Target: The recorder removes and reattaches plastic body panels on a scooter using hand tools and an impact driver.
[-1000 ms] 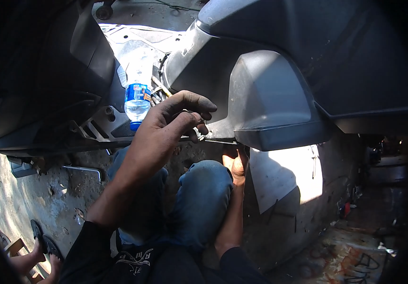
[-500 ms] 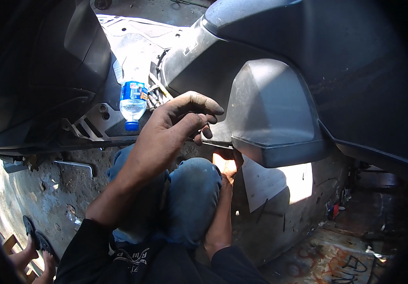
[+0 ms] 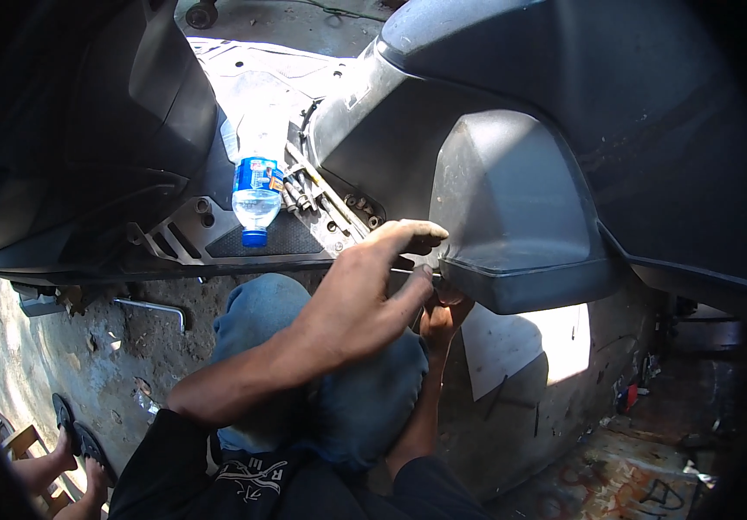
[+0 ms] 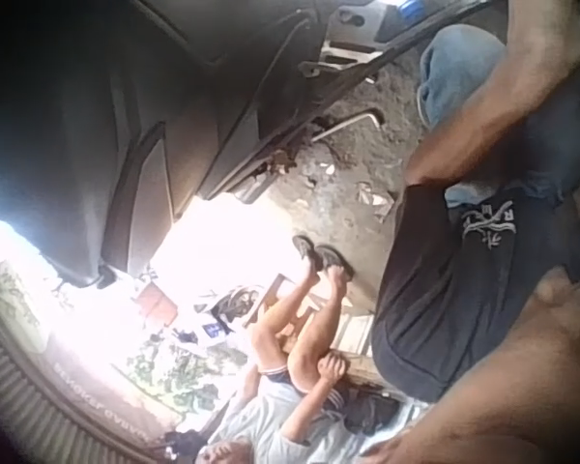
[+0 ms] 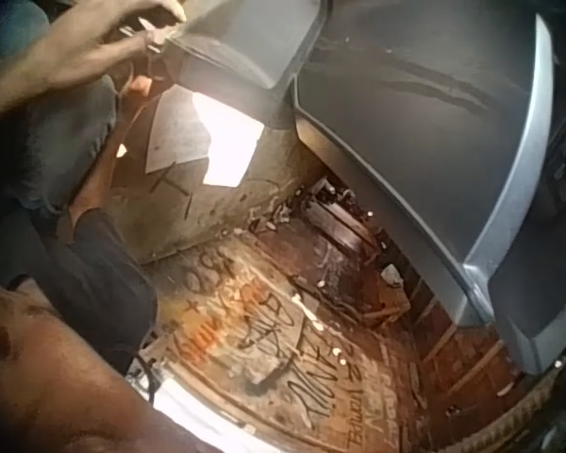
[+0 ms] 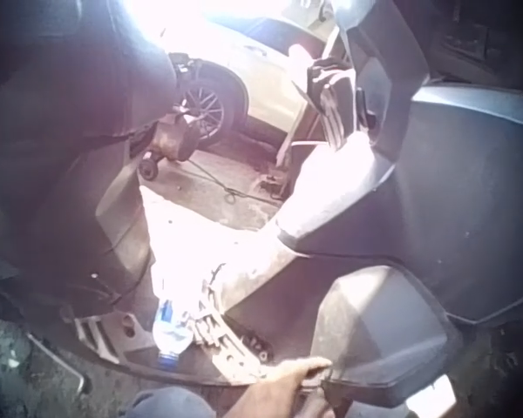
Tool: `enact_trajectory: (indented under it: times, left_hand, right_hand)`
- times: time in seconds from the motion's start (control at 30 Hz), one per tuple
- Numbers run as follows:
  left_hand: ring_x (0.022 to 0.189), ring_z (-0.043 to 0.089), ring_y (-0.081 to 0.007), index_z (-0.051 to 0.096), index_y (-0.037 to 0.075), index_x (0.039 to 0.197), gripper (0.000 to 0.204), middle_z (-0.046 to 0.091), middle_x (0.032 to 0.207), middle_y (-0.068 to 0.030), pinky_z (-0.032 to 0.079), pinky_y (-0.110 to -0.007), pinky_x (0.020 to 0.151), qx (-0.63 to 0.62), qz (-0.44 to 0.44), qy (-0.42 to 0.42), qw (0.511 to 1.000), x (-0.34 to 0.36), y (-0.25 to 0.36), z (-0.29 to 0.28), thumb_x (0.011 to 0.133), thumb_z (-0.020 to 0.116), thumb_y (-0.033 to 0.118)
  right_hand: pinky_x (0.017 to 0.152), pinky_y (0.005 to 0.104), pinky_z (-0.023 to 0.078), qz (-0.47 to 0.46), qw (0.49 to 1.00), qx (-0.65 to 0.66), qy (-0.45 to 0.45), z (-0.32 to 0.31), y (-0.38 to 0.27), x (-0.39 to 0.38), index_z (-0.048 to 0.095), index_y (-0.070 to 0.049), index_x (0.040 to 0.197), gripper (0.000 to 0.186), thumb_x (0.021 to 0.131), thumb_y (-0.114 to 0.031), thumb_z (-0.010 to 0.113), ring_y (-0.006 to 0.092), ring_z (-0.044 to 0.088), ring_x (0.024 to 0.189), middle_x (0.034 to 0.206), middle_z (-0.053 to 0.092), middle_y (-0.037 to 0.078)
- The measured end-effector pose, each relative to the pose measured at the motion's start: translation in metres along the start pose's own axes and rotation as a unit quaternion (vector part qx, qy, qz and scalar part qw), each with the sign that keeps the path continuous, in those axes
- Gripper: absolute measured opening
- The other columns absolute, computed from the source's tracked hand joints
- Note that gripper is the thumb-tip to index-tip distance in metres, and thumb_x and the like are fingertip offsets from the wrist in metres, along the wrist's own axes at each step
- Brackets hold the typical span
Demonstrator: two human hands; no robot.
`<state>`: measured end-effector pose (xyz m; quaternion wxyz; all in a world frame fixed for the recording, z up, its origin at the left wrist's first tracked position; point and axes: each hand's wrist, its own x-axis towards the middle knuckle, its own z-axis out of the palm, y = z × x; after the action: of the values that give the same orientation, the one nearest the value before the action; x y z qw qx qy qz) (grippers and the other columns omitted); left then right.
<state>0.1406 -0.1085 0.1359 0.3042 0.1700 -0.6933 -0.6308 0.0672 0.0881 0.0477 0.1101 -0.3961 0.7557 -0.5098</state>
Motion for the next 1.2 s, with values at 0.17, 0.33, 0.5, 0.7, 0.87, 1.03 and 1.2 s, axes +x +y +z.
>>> enact_trajectory:
  times: [0.17,0.33,0.5,0.7,0.87,1.03,1.2]
  left_hand:
    - [0.098,0.065,-0.0358,0.058,-0.006,0.117,0.033,0.063,0.102,-0.0225,0.051,-0.043,0.087,0.006,0.010,-0.002,1.000,-0.009,0.004,0.015,0.092,0.064,0.013]
    - [0.099,0.063,-0.0363,0.057,-0.005,0.111,0.031,0.061,0.103,-0.0223,0.049,-0.044,0.088,0.026,-0.005,-0.005,1.000,-0.011,0.006,0.020,0.089,0.068,0.014]
    - [0.100,0.061,-0.0376,0.053,-0.004,0.112,0.042,0.058,0.105,-0.0218,0.050,-0.045,0.087,0.027,0.015,0.050,0.998,-0.015,0.005,0.030,0.083,0.075,0.017]
    - [0.097,0.063,-0.0374,0.053,-0.002,0.110,0.040,0.059,0.103,-0.0206,0.052,-0.045,0.084,0.035,0.007,0.072,0.997,-0.012,-0.001,0.037,0.081,0.076,0.012]
    - [0.096,0.068,-0.0329,0.055,-0.001,0.109,0.037,0.064,0.100,-0.0187,0.053,-0.042,0.083,0.028,0.032,0.091,0.995,-0.014,-0.001,0.042,0.082,0.077,0.011]
    - [0.095,0.069,-0.0304,0.056,-0.001,0.109,0.032,0.066,0.098,-0.0180,0.054,-0.039,0.084,0.064,0.076,0.103,0.990,-0.012,-0.008,0.047,0.085,0.075,0.008]
    - [0.093,0.070,-0.0287,0.056,0.000,0.109,0.030,0.068,0.099,-0.0186,0.054,-0.038,0.082,0.092,0.108,0.098,0.985,-0.012,-0.012,0.051,0.089,0.075,0.012]
  right_hand:
    - [0.082,0.0414,0.052,-0.020,0.999,0.007,0.029,0.001,0.002,0.014,0.063,-0.002,0.106,0.032,0.078,-0.006,0.077,0.0297,0.065,0.091,0.103,0.066,0.012]
    - [0.082,0.0415,0.052,-0.032,0.998,0.014,0.044,0.003,0.006,0.027,0.063,-0.002,0.106,0.033,0.078,-0.007,0.077,0.0301,0.065,0.091,0.102,0.066,0.012]
    - [0.082,0.0416,0.052,-0.032,0.998,0.018,0.056,0.002,0.011,0.033,0.062,-0.002,0.107,0.034,0.077,-0.007,0.077,0.0304,0.065,0.091,0.102,0.066,0.013]
    - [0.082,0.0417,0.052,-0.039,0.997,0.026,0.061,-0.004,0.012,0.042,0.062,-0.002,0.107,0.035,0.077,-0.008,0.078,0.0309,0.065,0.091,0.102,0.066,0.013]
    - [0.082,0.0417,0.052,-0.055,0.995,0.035,0.073,-0.004,0.015,0.052,0.062,-0.002,0.108,0.036,0.076,-0.008,0.078,0.0312,0.065,0.090,0.102,0.066,0.013]
    - [0.082,0.0418,0.052,-0.085,0.991,0.039,0.098,0.004,0.019,0.059,0.062,-0.002,0.108,0.037,0.076,-0.009,0.078,0.0316,0.066,0.090,0.102,0.066,0.013]
    - [0.082,0.0419,0.052,-0.113,0.985,0.043,0.119,0.012,0.017,0.066,0.061,-0.002,0.109,0.038,0.076,-0.009,0.079,0.0320,0.066,0.090,0.101,0.066,0.013]
